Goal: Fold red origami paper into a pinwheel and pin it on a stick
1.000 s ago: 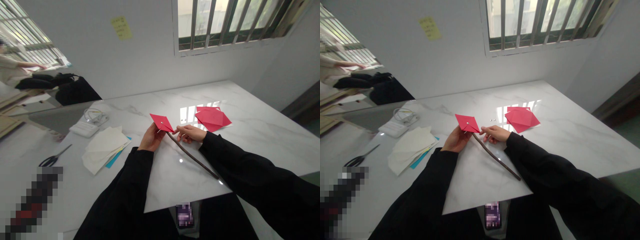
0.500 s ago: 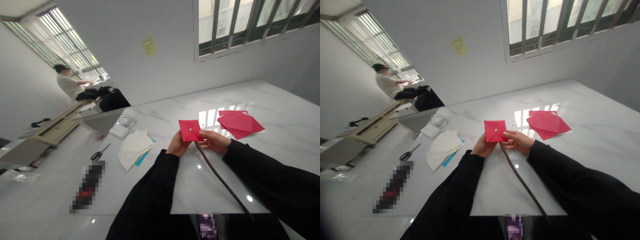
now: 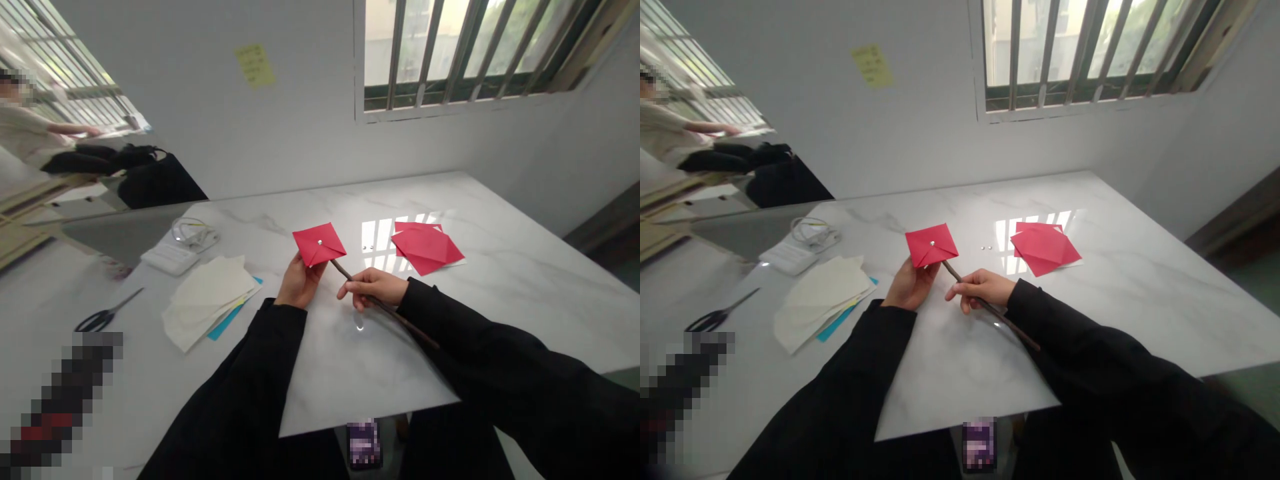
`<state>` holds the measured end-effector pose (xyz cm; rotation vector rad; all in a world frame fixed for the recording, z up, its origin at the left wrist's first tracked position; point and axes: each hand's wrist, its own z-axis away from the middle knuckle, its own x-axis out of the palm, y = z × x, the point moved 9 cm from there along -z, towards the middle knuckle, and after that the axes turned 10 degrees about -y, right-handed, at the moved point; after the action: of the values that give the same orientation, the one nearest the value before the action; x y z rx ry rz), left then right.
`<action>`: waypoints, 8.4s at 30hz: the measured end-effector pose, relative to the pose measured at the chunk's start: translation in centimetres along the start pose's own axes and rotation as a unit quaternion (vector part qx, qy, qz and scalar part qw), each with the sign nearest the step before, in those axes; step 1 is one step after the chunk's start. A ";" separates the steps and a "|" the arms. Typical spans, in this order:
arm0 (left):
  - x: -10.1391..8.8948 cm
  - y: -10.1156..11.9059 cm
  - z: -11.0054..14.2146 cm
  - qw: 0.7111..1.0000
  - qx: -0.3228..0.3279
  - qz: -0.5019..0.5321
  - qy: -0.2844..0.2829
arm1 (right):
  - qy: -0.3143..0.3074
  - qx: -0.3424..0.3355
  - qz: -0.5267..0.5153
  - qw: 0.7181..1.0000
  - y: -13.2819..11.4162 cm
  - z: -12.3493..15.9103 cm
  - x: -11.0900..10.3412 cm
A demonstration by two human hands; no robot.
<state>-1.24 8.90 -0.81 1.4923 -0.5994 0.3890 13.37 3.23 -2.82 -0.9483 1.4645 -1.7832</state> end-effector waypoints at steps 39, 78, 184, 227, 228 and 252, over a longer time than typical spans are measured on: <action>-1.4 0.0 -0.4 0.997 -0.068 0.016 0.041 | 0.068 -0.027 0.032 0.997 -1.1 1.0 -1.9; 2.0 -2.6 0.6 0.990 -0.109 0.053 -0.067 | 0.177 -0.056 -0.254 0.949 -0.4 1.6 -3.7; 4.1 0.9 1.0 0.909 0.057 -0.402 -0.095 | 0.344 -0.089 -0.198 0.914 -0.4 3.1 -7.4; 3.2 -2.9 1.3 0.961 -0.092 -0.233 -0.115 | 0.330 -0.201 0.350 0.853 -6.8 4.5 -3.4; 3.1 -2.9 1.4 0.961 -0.096 -0.233 -0.115 | 0.330 -0.197 0.351 0.854 -6.8 4.5 -3.4; 3.0 -3.5 1.2 0.953 -0.109 -0.262 -0.108 | 0.314 -0.188 0.376 0.851 -7.4 4.4 -3.3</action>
<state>3.03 7.12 -1.88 1.4223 -0.3784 -0.2484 18.61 5.00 4.55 0.1487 2.2385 -1.2468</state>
